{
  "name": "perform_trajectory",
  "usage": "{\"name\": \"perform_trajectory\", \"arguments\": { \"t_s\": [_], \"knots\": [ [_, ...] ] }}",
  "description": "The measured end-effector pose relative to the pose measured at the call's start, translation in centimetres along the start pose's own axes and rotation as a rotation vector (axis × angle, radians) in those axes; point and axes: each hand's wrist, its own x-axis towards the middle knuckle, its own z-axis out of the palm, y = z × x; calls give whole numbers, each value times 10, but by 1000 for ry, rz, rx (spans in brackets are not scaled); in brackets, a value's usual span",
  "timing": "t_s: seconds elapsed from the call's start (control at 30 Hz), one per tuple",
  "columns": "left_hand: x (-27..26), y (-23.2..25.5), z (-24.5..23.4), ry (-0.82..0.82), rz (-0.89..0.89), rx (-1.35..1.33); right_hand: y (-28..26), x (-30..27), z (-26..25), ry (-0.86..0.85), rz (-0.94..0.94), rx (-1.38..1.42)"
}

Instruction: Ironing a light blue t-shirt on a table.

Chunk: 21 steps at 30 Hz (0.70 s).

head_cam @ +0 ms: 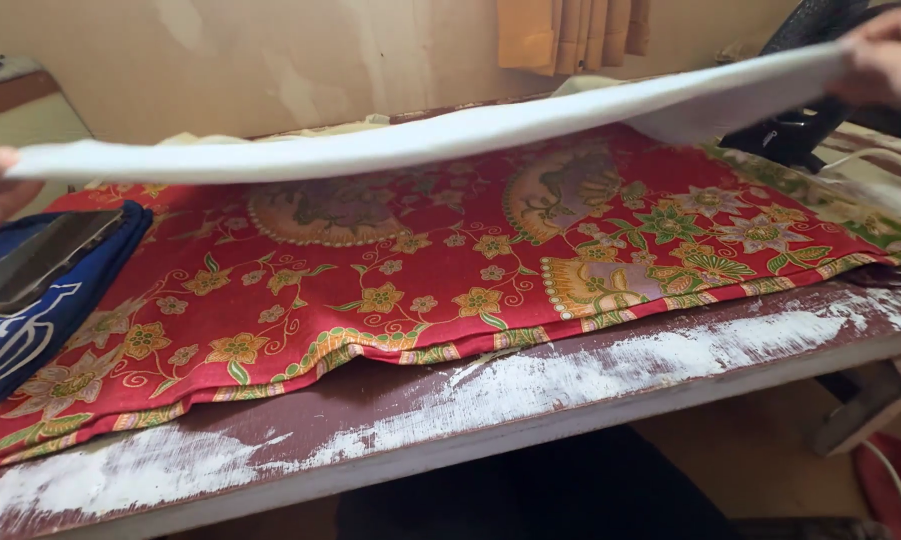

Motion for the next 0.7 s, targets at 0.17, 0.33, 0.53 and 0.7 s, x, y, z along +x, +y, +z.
{"name": "perform_trajectory", "arguments": {
  "t_s": [0.17, 0.33, 0.53, 0.7],
  "knots": [
    [51, -167, -84, -186, -63, 194, 43, -41, -27, -270, 159, -213],
    [-102, -75, 2, -49, -293, 213, -5, -85, -7, -314, 463, -194],
    [-63, -79, 5, -20, -418, 633, -43, -56, 3, -430, 481, -685],
    [-107, 4, 84, 7, -69, 1325, -21, -7, 16, 31, 467, -505]
  ]
}}
